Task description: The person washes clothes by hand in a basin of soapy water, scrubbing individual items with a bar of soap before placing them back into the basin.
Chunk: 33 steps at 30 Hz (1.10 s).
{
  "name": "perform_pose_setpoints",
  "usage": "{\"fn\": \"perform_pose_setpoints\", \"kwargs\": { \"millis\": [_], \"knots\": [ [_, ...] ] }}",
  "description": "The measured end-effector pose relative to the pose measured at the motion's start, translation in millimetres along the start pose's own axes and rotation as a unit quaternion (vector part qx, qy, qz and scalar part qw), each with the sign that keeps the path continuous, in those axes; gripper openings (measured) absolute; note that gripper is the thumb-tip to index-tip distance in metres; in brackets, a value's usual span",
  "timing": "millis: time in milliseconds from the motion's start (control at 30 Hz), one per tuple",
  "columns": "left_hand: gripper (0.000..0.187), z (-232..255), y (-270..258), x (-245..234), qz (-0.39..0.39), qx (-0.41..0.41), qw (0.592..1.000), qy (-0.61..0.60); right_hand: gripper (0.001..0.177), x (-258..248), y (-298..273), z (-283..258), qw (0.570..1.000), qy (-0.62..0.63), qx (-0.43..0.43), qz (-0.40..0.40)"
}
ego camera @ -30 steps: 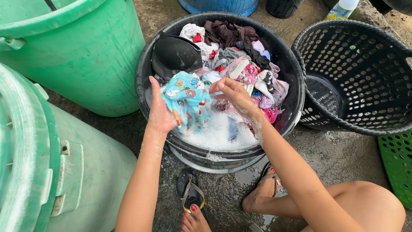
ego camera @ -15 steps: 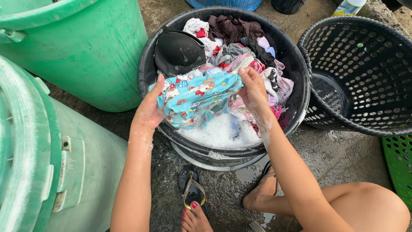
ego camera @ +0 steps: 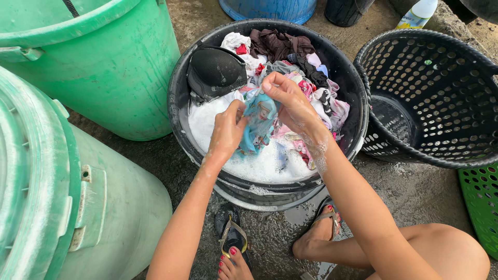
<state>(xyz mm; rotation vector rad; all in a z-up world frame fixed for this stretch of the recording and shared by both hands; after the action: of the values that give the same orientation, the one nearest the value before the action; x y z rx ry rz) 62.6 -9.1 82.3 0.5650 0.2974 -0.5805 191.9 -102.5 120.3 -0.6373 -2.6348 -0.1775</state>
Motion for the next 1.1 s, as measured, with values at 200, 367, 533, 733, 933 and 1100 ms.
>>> {"fn": "perform_pose_setpoints", "kwargs": {
  "millis": [200, 367, 533, 733, 933, 1100],
  "knots": [
    [0.032, -32.9, 16.9, -28.3, -0.013, -0.274, 0.817, -0.508, 0.018, -8.1, -11.1, -37.3, 0.935, -0.310, -0.170, -0.032],
    [0.049, 42.8, 24.7, -56.4, 0.039, 0.043, 0.975, 0.213, 0.028, -1.7, -22.1, -48.3, 0.703, -0.625, -0.327, 0.089],
    [0.070, 69.0, 33.2, -66.3, 0.003, 0.128, 0.889, 0.439, 0.061, 7.4, -33.7, -62.7, 0.657, -0.713, -0.234, 0.074],
    [0.071, 85.3, 31.5, -64.0, -0.062, 0.137, 0.893, 0.423, 0.064, -5.4, -31.5, -62.3, 0.617, -0.740, -0.264, -0.047],
    [0.043, 88.4, 37.0, -70.2, -0.078, -0.008, 0.996, 0.040, 0.089, 7.7, -37.4, -72.4, 0.693, -0.647, -0.292, -0.126],
    [0.024, 78.9, 39.1, -74.2, -0.023, -0.069, 0.992, 0.105, 0.083, -7.2, -28.0, -73.5, 0.677, -0.708, -0.165, -0.110]
  ]
}}
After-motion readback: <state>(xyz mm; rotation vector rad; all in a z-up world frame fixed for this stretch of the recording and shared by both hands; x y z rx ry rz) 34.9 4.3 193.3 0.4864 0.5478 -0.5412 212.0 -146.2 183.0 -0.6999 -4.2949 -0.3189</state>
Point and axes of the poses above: each hand's wrist, its own y-axis towards the middle knuckle, its own x-axis out of the palm, z = x × y, the point moved 7 cm from there along y, towards the middle knuckle, and after that the axes turned 10 degrees about z, right-handed, at the moved point
